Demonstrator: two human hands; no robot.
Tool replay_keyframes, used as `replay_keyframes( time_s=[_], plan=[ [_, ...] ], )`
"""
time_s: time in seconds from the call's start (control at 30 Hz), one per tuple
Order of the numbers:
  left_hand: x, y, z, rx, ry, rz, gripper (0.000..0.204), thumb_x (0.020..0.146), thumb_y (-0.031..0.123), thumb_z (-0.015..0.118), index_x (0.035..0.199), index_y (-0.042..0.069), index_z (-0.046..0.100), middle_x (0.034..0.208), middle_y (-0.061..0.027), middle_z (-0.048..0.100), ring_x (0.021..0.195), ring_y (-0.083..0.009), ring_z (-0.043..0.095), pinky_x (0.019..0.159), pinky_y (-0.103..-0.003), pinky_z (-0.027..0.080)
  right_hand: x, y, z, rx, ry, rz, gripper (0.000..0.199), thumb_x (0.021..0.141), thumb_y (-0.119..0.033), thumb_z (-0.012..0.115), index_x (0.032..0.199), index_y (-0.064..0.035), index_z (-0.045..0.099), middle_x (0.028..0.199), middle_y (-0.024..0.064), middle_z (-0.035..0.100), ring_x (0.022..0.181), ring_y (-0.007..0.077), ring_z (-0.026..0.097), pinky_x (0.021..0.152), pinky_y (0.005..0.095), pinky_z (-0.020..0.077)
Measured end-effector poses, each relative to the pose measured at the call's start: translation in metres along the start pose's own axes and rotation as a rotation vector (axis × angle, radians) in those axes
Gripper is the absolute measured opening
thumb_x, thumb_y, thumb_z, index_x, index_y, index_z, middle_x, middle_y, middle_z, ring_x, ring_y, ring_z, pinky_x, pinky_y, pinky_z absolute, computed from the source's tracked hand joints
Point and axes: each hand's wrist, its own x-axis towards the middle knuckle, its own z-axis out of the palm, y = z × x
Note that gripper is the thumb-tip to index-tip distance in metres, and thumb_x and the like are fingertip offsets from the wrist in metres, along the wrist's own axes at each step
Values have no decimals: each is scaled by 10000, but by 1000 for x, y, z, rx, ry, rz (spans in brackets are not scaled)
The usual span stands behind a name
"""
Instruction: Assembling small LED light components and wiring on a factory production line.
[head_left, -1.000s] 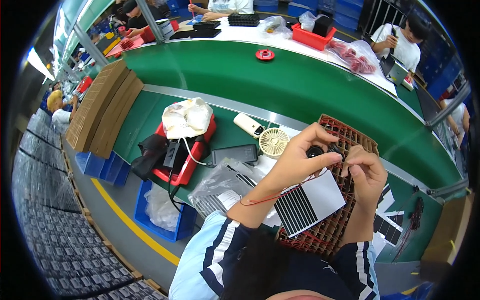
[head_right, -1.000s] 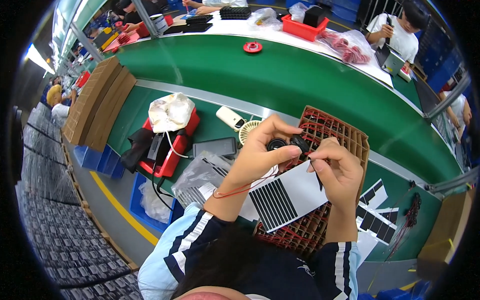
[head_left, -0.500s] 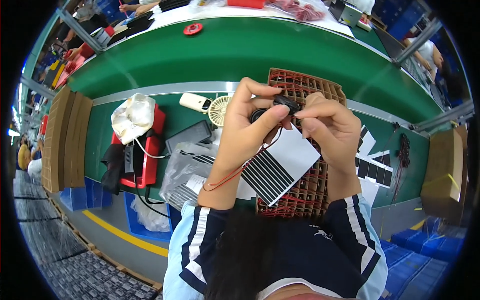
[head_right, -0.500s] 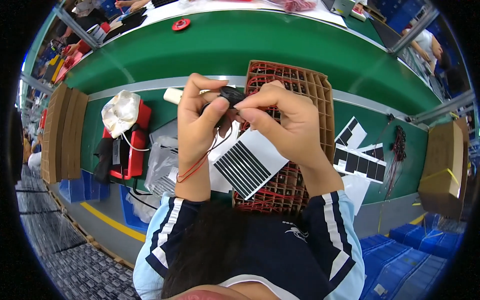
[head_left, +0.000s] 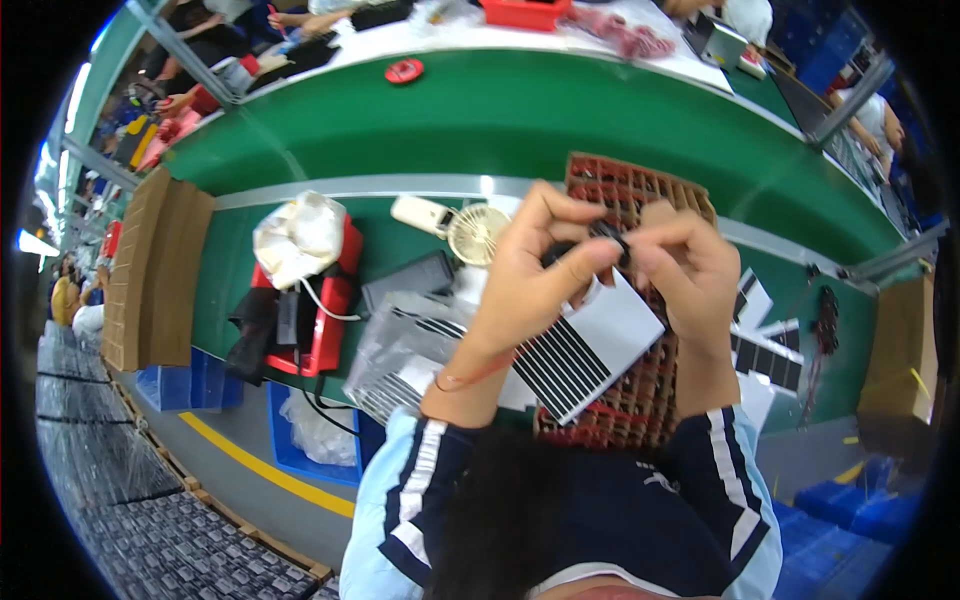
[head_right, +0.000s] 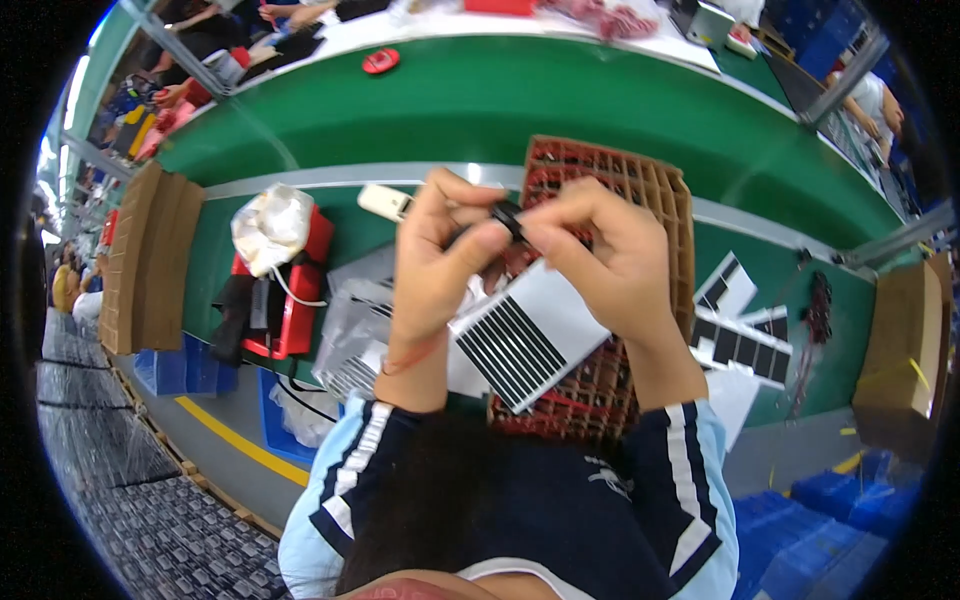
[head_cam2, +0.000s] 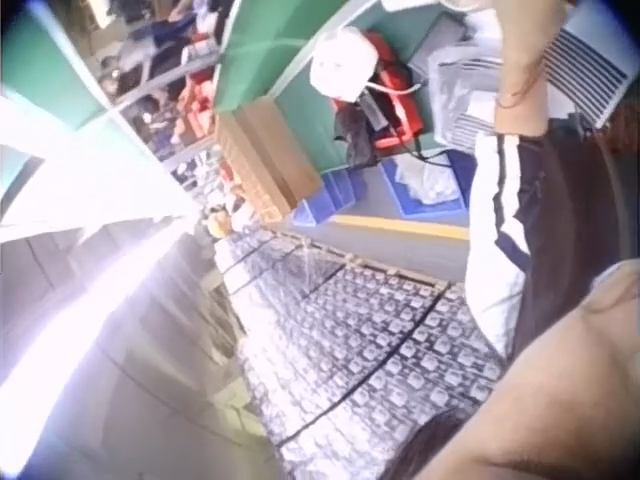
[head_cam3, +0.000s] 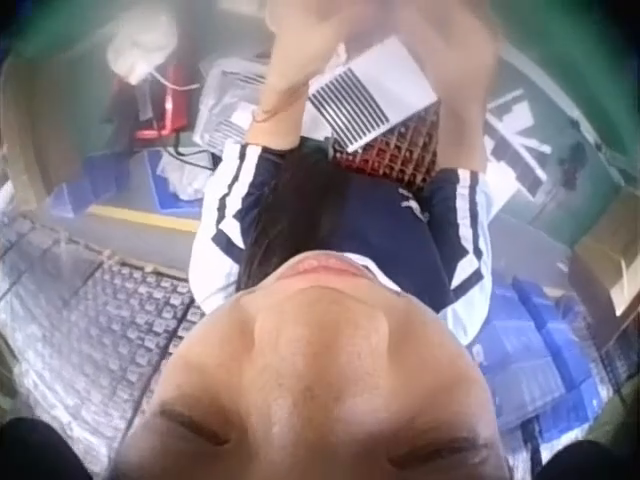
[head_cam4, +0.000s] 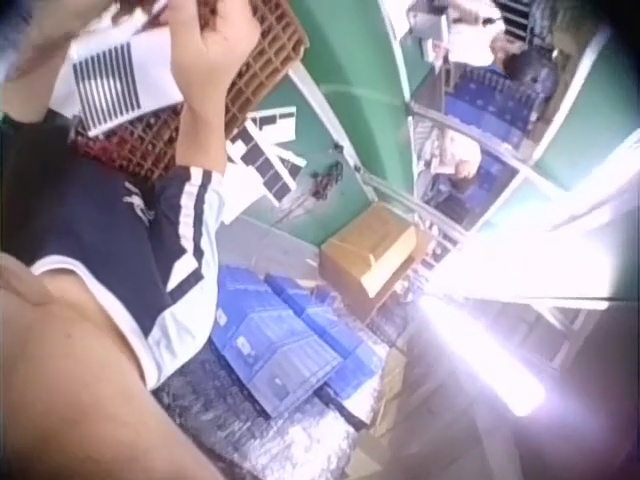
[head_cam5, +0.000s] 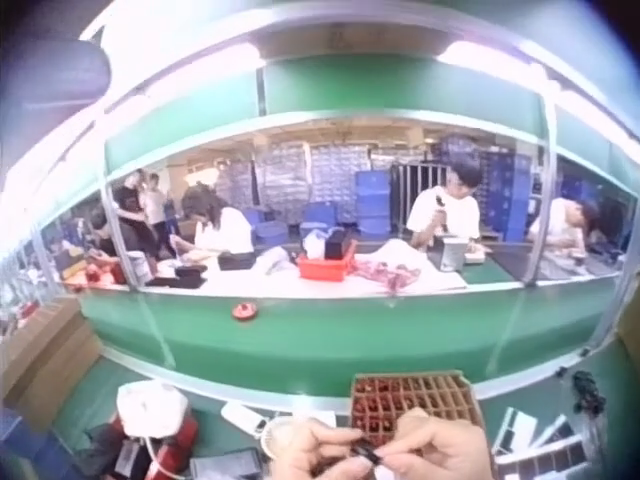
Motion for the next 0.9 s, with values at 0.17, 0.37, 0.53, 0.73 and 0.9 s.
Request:
replay_keyframes(
  time_s=[0.17, 0.37, 0.53, 0.73, 0.9],
  plan=[
    [-8, -1, 0, 136, -8, 20, 256, 782, 74, 623, 947, 13, 438, 655, -28, 535, 506, -34, 461, 442, -170, 341, -4, 2, -6, -237, -45, -61, 46, 710, 19, 604, 748, 7, 580, 676, 40, 533, 630, 131, 466, 622, 253, 364],
    [-9, 5, -5, 335, 14, 132, 327, 719, 116, 700, 917, 2, 465, 725, -17, 533, 562, -26, 470, 484, -170, 362, -2, 9, 6, -204, -46, -83, 54, 704, 15, 597, 746, -8, 571, 694, 49, 549, 701, 143, 473, 654, 250, 374],
    [-6, 10, -5, 356, 19, 87, 320, 723, 116, 696, 914, 1, 467, 715, -11, 531, 560, -19, 461, 487, -165, 357, 2, 4, 7, -277, -35, -137, 46, 709, 8, 602, 731, -14, 568, 694, 52, 550, 716, 153, 479, 653, 254, 377],
    [-11, 8, -14, 317, 128, 64, 249, 769, 103, 636, 915, 0, 463, 684, -41, 576, 521, -18, 464, 444, -162, 341, 5, 16, 15, -204, -45, -18, 279, 764, -33, 594, 991, -17, 432, 705, 52, 547, 642, 84, 508, 617, 223, 409],
    [-2, 1, -1, 196, 31, 41, 221, 801, 98, 591, 925, 3, 435, 659, -56, 572, 513, -32, 483, 425, -166, 349, -2, 2, 2, -370, 16, -20, 223, 761, -74, 597, 946, -30, 480, 755, 53, 544, 739, 137, 498, 686, 267, 399]
  ],
)
